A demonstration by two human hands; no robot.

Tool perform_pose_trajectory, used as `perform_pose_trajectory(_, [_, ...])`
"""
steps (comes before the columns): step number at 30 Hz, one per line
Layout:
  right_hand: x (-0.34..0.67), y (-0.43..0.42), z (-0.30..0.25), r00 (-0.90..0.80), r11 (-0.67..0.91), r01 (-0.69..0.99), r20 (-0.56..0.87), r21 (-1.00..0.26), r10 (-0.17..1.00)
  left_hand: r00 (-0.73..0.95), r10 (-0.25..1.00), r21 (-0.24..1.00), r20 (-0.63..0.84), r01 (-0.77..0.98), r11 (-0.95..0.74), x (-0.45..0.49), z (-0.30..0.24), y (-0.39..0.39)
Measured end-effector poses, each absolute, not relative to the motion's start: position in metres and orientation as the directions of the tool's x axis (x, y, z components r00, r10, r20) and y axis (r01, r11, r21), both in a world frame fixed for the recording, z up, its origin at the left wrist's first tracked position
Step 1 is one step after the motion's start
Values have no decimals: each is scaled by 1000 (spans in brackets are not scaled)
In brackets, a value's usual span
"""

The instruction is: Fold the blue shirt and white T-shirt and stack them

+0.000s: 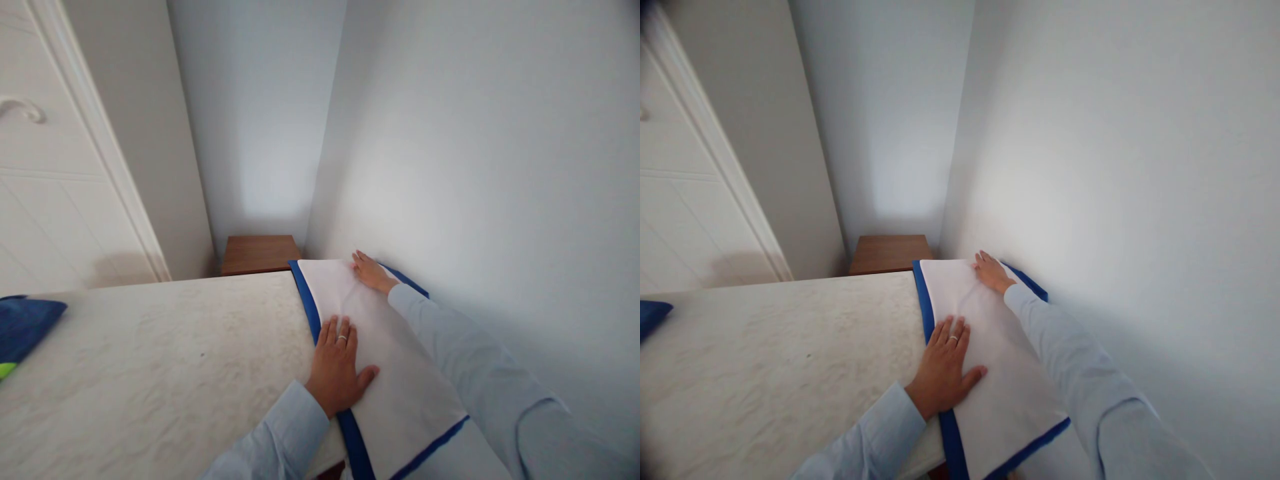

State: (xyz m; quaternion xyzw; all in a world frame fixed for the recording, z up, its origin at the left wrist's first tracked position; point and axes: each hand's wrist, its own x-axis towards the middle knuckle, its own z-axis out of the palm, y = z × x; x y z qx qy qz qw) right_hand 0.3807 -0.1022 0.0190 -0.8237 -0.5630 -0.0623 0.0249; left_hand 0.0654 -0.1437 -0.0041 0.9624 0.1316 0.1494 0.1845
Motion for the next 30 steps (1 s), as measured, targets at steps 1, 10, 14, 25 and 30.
perform_pose_trajectory(1, [367, -100, 16, 302, -307, 951, 134, 18, 944, 920, 307, 388, 243, 198, -900, 65, -4, -144])
perform_pose_trajectory(10, [321, -114, 0, 98, -89, 994, 190, -56, 977, 917, 274, 320, 291, 177, -931, 64, -9, -143])
perform_pose_trajectory(14, [352, -122, 13, 221, -223, 975, 155, -3, 963, 898, 282, 310, 339, 177, -934, 66, -11, -144])
perform_pose_trajectory(25, [270, -171, 7, -101, 120, 991, 246, -65, 964, 816, 457, 275, 353, 377, -885, 71, -10, -144])
perform_pose_trajectory(30, [251, -202, 5, -181, 210, 967, 192, -146, 965, 827, 439, 262, 352, 364, -894, 68, -11, -144])
